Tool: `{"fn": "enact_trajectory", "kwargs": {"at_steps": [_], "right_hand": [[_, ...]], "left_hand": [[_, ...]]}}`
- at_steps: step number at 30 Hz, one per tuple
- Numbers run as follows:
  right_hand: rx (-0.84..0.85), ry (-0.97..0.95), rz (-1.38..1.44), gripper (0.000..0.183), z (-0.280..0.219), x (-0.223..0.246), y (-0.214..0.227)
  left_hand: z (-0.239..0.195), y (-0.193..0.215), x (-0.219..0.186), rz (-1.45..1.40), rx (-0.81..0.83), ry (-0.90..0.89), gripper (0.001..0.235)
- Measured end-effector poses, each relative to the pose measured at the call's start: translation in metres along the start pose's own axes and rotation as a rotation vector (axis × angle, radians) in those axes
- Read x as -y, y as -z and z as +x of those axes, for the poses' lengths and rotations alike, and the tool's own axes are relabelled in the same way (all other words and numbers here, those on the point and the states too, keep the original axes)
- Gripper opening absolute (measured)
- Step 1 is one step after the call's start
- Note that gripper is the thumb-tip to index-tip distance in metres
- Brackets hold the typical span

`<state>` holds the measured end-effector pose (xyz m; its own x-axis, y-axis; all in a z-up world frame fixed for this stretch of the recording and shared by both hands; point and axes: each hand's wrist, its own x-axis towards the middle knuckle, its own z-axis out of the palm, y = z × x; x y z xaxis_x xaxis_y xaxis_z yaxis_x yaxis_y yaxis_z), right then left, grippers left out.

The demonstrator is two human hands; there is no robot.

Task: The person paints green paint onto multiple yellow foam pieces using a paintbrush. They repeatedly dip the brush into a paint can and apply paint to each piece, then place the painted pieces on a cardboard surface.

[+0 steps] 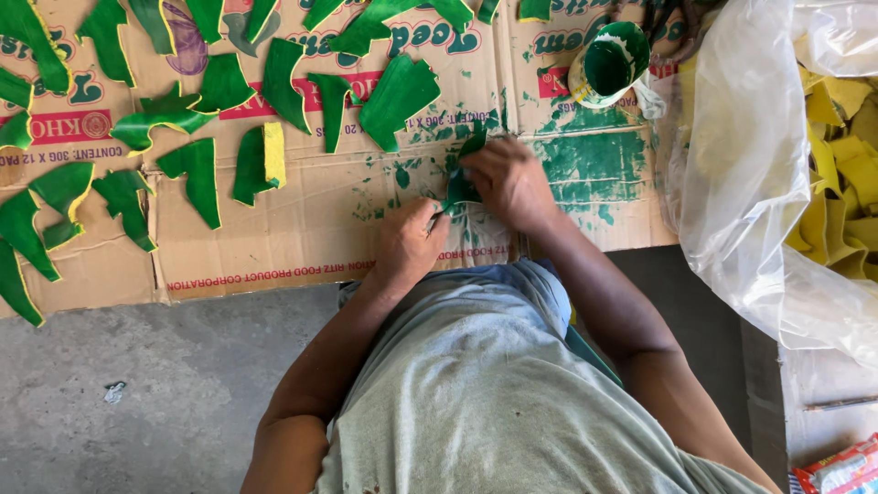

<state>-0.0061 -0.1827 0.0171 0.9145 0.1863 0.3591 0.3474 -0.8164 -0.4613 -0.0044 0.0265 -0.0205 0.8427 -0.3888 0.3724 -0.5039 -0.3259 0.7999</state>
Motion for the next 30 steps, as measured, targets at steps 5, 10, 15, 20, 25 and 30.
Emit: {"fn": "enact_trajectory", "kwargs": {"at_steps": [5,10,15,20,25,30], "right_hand": [[-0.157,-0.099,-0.100,0.015,0.022,-0.041,0.021],[-0.091,-0.128,0.056,0.017,-0.015,-0.005,0.030],[-0.072,-0.095,-0.013,0.018,-0.011,0.001,0.013],[-0.285,-0.250,-0.018,0.016,0.005,-0.035,0.036],[-0.284,-0.299,0.099,0.017,-0.027,-0.033,0.041],[-0.237,-0.361,0.282,0.019,-0.050,-0.047,0.027]], "left_hand": [[-0.003,0.000,0.000,-0.010,-0.014,0.009,0.014],[-0.003,0.000,0.001,0.024,-0.016,0.014,0.013],[-0.001,0.002,0.000,0.003,0.003,0.036,0.012],[0.006,0.004,-0.007,0.010,-0.009,0.038,0.012],[-0.005,0.007,-0.002,0.056,-0.011,0.000,0.013],[0.015,0.027,-0.003,0.080,-0.179,-0.095,0.016]]}}
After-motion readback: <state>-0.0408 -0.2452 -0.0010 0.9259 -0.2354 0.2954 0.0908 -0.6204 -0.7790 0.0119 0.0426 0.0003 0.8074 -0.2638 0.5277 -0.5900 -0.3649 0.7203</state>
